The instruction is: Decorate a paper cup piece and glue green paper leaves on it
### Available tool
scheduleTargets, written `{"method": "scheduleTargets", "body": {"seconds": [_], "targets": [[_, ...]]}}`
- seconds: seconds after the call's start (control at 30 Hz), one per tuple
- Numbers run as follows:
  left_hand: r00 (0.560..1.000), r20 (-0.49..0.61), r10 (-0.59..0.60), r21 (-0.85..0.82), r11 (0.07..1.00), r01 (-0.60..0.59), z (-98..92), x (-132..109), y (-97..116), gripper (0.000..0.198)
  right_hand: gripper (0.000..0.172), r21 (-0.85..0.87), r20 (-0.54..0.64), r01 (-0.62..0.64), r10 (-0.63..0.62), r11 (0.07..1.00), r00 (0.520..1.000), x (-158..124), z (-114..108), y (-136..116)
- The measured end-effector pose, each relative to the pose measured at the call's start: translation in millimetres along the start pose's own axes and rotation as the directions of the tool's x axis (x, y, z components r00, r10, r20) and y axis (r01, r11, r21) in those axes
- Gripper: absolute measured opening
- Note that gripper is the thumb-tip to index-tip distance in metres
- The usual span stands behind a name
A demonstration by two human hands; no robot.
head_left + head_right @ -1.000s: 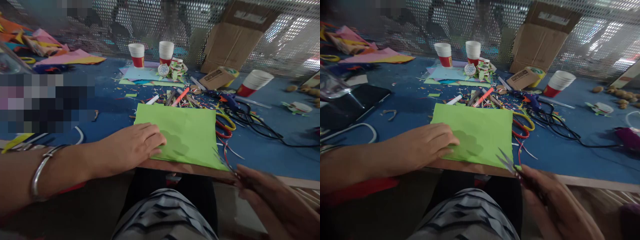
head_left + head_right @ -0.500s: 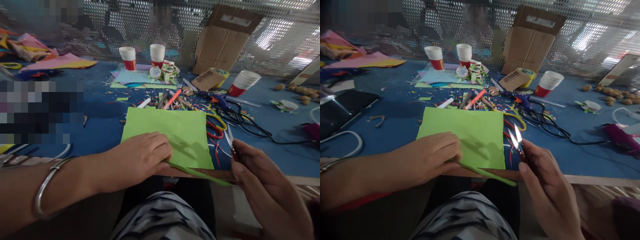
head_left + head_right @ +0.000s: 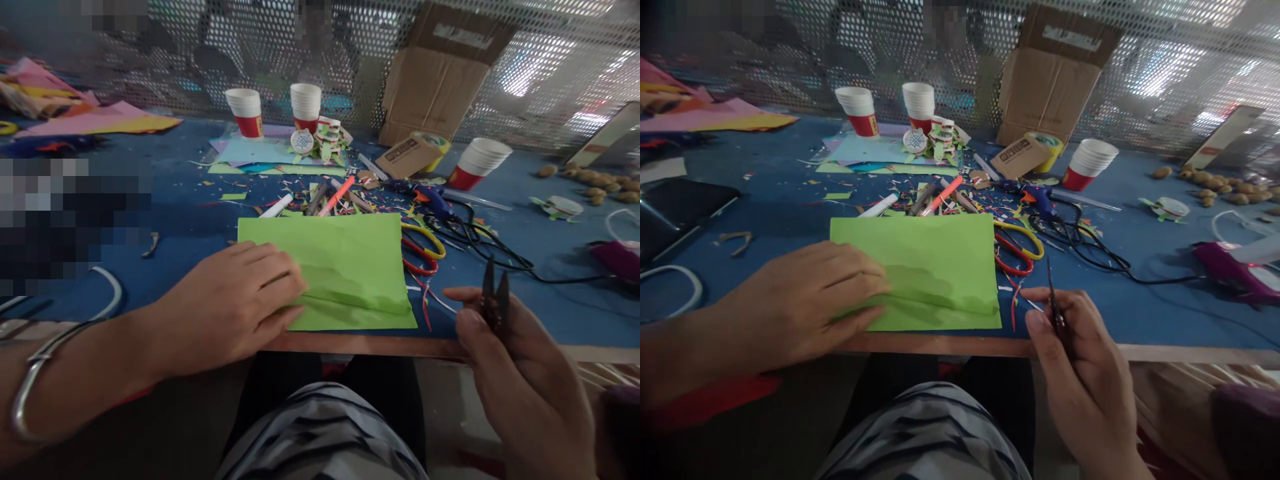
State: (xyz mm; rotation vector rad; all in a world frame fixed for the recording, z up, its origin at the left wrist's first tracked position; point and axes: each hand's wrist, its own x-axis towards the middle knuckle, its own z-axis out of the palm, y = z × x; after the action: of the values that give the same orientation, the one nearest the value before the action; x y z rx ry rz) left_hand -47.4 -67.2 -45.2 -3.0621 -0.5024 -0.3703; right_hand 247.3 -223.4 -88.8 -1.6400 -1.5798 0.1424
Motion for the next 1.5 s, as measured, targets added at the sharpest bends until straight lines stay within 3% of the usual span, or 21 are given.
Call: {"method": "scheduleTargets", "body": {"seconds": [0.13,0.33,0.47,0.67,0.83,1.03,1.27,1.5], "targets": [[0.997,-0.056,-0.062,-0.145,0.988,0.053,0.5,12.6,10.9,0.026,0.024,-0.001,-0.003,-0.136,0.136,0.991,0.991,6.8,-0.7,-9.5],[0.999,0.03,-0.03,-0.292,0.956,0.038,11.6,46.5,24.0,0.018,0.02,-0.124,0.101,0.03,-0.017,0.992,0.995,7.3,-10.4,-7.7],[0.998,0.018,-0.06,-0.406,0.912,0.062,17.5,48.1,25.7,0.018,0.018,-0.204,0.159,0.111,-0.079,0.973,0.984,4.1,-19.2,-3.5],[0.999,0.009,-0.052,-0.497,0.866,0.05,19.0,46.0,24.9,0.018,0.037,-0.274,0.277,0.167,-0.089,0.947,0.957,-2.8,-26.0,-1.2],[0.999,0.016,-0.031,-0.519,0.854,0.034,18.6,47.6,22.7,0.015,0.037,-0.296,0.321,0.258,-0.159,0.92,0.934,-2.3,-28.8,-1.6],[0.998,0.04,-0.051,-0.515,0.855,0.064,20.6,47.6,21.7,0.012,0.038,-0.324,0.35,0.263,-0.143,0.909,0.926,0.6,-28.0,-0.9],[0.999,0.02,0.05,-0.419,0.907,-0.037,27.0,45.0,19.1,0.036,0.04,-0.319,0.377,0.261,-0.13,0.911,0.917,-0.2,-30.6,0.9],[0.991,0.088,0.105,-0.323,0.944,-0.071,32.3,45.4,19.3,0.041,0.04,-0.372,0.371,0.297,-0.152,0.88,0.916,-1.4,-33.8,2.3]]}}
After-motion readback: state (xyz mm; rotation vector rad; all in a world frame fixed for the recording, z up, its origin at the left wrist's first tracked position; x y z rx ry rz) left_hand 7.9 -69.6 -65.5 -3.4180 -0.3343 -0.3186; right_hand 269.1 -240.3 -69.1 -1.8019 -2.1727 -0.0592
